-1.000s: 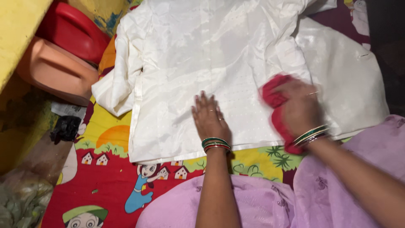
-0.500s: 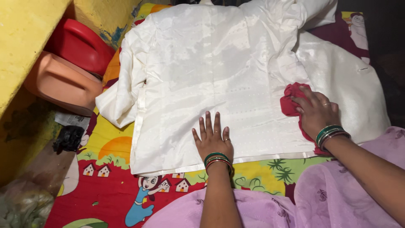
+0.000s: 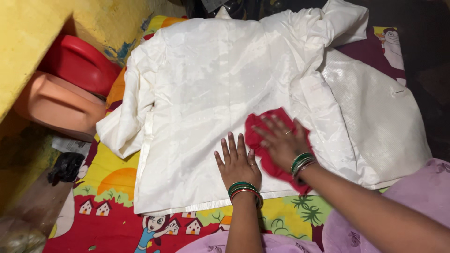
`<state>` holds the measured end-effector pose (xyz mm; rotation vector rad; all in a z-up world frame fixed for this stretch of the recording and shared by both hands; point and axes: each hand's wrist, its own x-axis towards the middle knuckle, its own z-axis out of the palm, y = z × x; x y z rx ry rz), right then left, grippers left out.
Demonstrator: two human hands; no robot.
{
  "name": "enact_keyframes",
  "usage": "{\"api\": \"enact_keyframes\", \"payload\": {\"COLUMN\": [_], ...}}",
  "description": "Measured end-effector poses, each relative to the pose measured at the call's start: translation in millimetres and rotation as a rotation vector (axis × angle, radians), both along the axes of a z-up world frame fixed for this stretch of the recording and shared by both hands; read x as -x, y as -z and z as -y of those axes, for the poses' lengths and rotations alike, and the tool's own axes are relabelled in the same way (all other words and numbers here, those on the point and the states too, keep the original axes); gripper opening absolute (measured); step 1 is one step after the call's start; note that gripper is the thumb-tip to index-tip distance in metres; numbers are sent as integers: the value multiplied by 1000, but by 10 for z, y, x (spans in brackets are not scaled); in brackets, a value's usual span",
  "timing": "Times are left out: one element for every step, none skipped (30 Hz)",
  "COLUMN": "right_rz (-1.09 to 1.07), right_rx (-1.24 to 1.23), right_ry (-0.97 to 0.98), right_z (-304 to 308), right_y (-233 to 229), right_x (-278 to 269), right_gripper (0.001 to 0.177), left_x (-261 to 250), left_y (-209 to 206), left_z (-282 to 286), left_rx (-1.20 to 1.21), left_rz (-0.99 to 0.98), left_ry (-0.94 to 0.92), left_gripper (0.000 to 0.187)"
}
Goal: The person wipes a white garment with a red cloth on a colorful bedsheet, repeatedly rubbing and smoothing the fabric. The person folds and unfolds the garment while continuing to wipe different sections.
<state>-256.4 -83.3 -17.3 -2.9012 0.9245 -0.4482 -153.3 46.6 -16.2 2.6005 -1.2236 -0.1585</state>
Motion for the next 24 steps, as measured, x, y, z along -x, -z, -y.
{"api": "enact_keyframes", "payload": {"right_rz": [5, 75, 152, 65, -12, -91, -173, -99, -33, 33, 121, 209, 295, 274, 254, 222, 194, 165, 152, 140, 132, 65, 4, -57], "right_rx": [18, -37, -91, -35, 27, 89, 153, 102, 47, -9, -39, -70, -104, -117, -130, -116, -123, -131, -56, 18, 94, 70, 49, 28], "right_ry": [23, 72, 120, 196, 279, 323, 363, 428, 486, 543, 507, 471, 442, 375, 309, 179, 10, -159, -208, -257, -307, -242, -176, -110], "right_z": [149, 370, 591, 749, 881, 940, 994, 1016, 976, 908, 821, 721, 610, 498, 366, 239, 155, 97, 51, 25, 33, 124, 303, 501], "right_y": [45, 57, 41, 5, -47, -92, -156, -215, -272, -329, -381, -430, -482, -521, -514, -476, -444, -397, -325, -239, -152, -82, -41, -10], "right_x": [139, 276, 387, 557, 702, 824, 912, 945, 996, 1013, 966, 889, 818, 726, 579, 369, 197, 53, -76, -184, -254, -262, -241, -189], "right_gripper": [55, 56, 57, 53, 50, 53, 57, 54, 51, 48, 54, 59, 65, 61, 57, 63, 63, 63, 61, 60, 62, 62, 61, 62], "left_x": [38, 74, 75, 87, 62, 46, 45, 28, 49, 72, 76, 79, 80, 79, 79, 70, 75, 62, 38, 42, 48, 55, 43, 29], "left_y": [30, 62, 83, 101, 115, 129, 150, 173, 205, 229, 230, 211, 169, 110, 47, -26, -105, -180, -238, -276, -290, -283, -263, -226], "left_z": [-22, -42, -58, -75, -40, -18, -1, 20, 6, -6, -17, -19, -22, -15, -1, 19, 44, 99, 157, 182, 196, 211, 224, 232], "left_rx": [21, 43, 9, -24, -51, 55, 164, 273, 280, 288, 294, 292, 286, 281, 137, -7, -153, -290, -428, -566, -473, -379, -283, -250], "left_rz": [8, 15, -9, -34, -50, 111, 268, 424, 430, 435, 444, 439, 433, 427, 266, 104, -62, -67, -70, -74, -114, -153, -187, -189], "left_ry": [3, 6, 3, 1, 5, 7, 0, -11, -13, -15, -18, -23, -21, -19, -9, -2, -1, 7, 13, 20, -13, -47, -81, -80], "left_gripper": [58, 58, 58, 58, 58, 57, 56, 55, 55, 56, 56, 56, 55, 55, 57, 58, 60, 60, 61, 62, 60, 58, 57, 58]}}
